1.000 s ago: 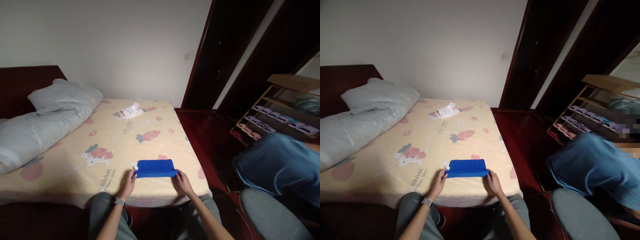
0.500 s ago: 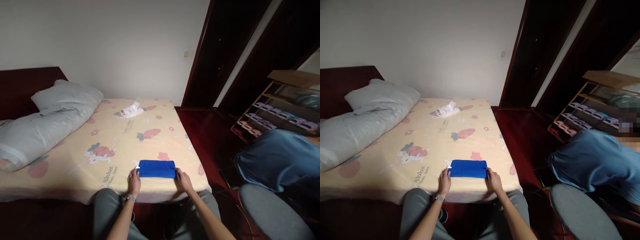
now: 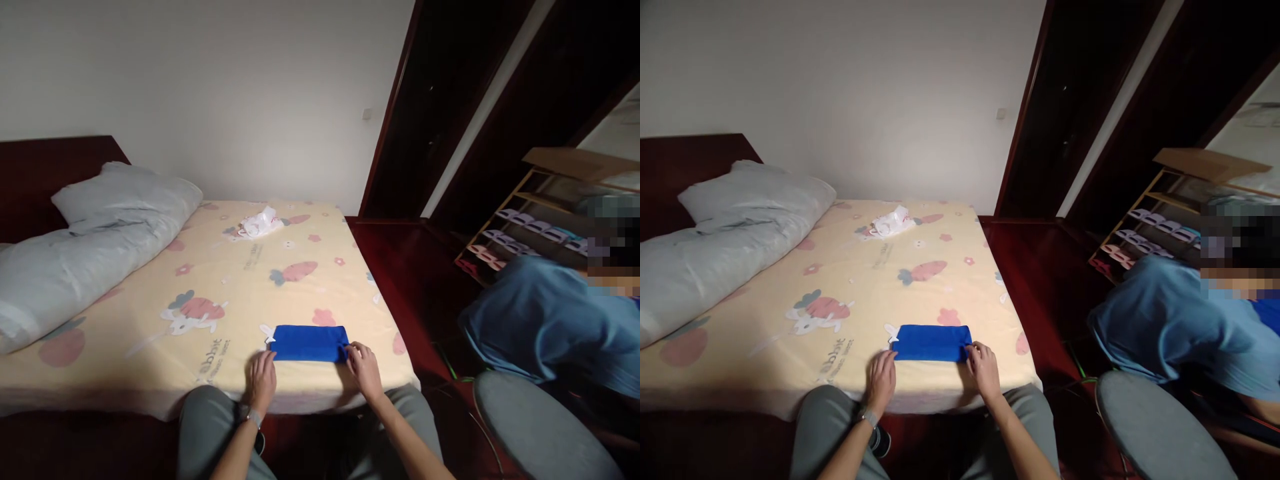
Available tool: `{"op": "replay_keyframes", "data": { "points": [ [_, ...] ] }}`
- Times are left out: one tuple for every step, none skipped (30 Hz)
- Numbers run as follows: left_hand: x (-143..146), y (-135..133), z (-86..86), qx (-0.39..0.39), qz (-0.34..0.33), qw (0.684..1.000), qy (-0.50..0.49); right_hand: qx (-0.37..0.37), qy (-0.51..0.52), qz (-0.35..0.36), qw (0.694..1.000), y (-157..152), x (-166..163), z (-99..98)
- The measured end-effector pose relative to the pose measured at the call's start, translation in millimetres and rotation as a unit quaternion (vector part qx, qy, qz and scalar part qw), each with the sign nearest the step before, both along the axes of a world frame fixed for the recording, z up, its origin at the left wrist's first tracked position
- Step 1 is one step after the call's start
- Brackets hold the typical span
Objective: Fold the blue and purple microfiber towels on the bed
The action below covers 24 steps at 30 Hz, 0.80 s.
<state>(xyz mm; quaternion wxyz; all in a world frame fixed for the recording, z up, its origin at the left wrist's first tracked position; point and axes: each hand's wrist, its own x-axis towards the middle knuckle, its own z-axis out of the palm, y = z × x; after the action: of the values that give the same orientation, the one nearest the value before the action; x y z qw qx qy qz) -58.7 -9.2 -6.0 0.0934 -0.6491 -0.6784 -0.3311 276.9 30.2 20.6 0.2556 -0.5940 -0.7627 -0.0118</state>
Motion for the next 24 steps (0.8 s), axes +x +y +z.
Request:
{"op": "replay_keyframes", "data": {
  "points": [
    [2, -3, 2.2, -0.006, -0.042, 0.999, 0.022, 0.005, 0.009, 0.036, 0.999, -3, -1, 0.0],
    [4, -4, 5.4, -0.018, -0.090, 0.995, 0.046, 0.005, 0.015, 0.070, 0.997, -5, -3, -0.8],
    [7, -4, 9.4, -0.034, -0.135, 0.988, 0.068, 0.001, 0.018, 0.095, 0.995, -6, -4, -2.6],
    [10, -3, 13.8, -0.052, -0.171, 0.980, 0.086, -0.006, 0.020, 0.111, 0.994, -7, -5, -5.2],
    [12, 0, 17.8, -0.072, -0.197, 0.973, 0.098, -0.016, 0.024, 0.121, 0.992, -6, -6, -8.8],
    [13, 3, 21.3, -0.091, -0.215, 0.967, 0.103, -0.027, 0.029, 0.125, 0.991, -5, -7, -13.0],
    [13, 7, 23.7, -0.108, -0.225, 0.963, 0.100, -0.040, 0.037, 0.128, 0.990, -3, -6, -17.5],
    [11, 11, 25.1, -0.123, -0.232, 0.960, 0.091, -0.051, 0.047, 0.132, 0.989, -1, -6, -22.0],
    [8, 15, 25.6, -0.136, -0.238, 0.958, 0.077, -0.061, 0.060, 0.135, 0.987, 2, -4, -26.0],
    [5, 18, 25.5, -0.148, -0.243, 0.957, 0.060, -0.070, 0.074, 0.138, 0.985, 5, -3, -29.1],
    [1, 21, 25.3, -0.157, -0.248, 0.955, 0.040, -0.080, 0.090, 0.140, 0.983, 8, -1, -30.9],
    [-3, 24, 25.1, -0.165, -0.252, 0.953, 0.019, -0.091, 0.108, 0.142, 0.980, 11, 0, -31.3],
    [-7, 27, 25.4, -0.172, -0.254, 0.952, -0.004, -0.103, 0.127, 0.140, 0.977, 13, 2, -30.0],
    [-10, 29, 26.3, -0.177, -0.254, 0.950, -0.028, -0.116, 0.147, 0.134, 0.973, 15, 3, -27.3],
    [-12, 31, 27.6, -0.182, -0.252, 0.949, -0.051, -0.131, 0.167, 0.124, 0.969, 17, 3, -23.5],
    [-13, 33, 29.2, -0.187, -0.247, 0.948, -0.074, -0.147, 0.186, 0.111, 0.965, 19, 4, -19.1],
    [-15, 36, 30.9, -0.193, -0.241, 0.946, -0.094, -0.163, 0.203, 0.098, 0.961, 21, 4, -14.5],
    [-16, 39, 32.2, -0.200, -0.232, 0.945, -0.112, -0.178, 0.217, 0.088, 0.956, 23, 4, -10.3],
    [-17, 42, 32.9, -0.206, -0.221, 0.945, -0.128, -0.193, 0.230, 0.080, 0.951, 26, 5, -6.9],
    [-18, 46, 32.8, -0.210, -0.207, 0.945, -0.142, -0.207, 0.240, 0.075, 0.945, 29, 5, -4.7],
    [-20, 51, 31.9, -0.211, -0.189, 0.946, -0.156, -0.219, 0.250, 0.070, 0.941, 33, 5, -3.7],
    [-22, 55, 30.3, -0.210, -0.169, 0.948, -0.169, -0.229, 0.259, 0.062, 0.936, 37, 6, -4.1],
    [-23, 60, 28.2, -0.206, -0.150, 0.950, -0.183, -0.238, 0.266, 0.051, 0.933, 42, 6, -5.4],
    [-25, 65, 26.1, -0.201, -0.134, 0.950, -0.195, -0.243, 0.273, 0.038, 0.930, 47, 7, -7.3]
  ]
}}
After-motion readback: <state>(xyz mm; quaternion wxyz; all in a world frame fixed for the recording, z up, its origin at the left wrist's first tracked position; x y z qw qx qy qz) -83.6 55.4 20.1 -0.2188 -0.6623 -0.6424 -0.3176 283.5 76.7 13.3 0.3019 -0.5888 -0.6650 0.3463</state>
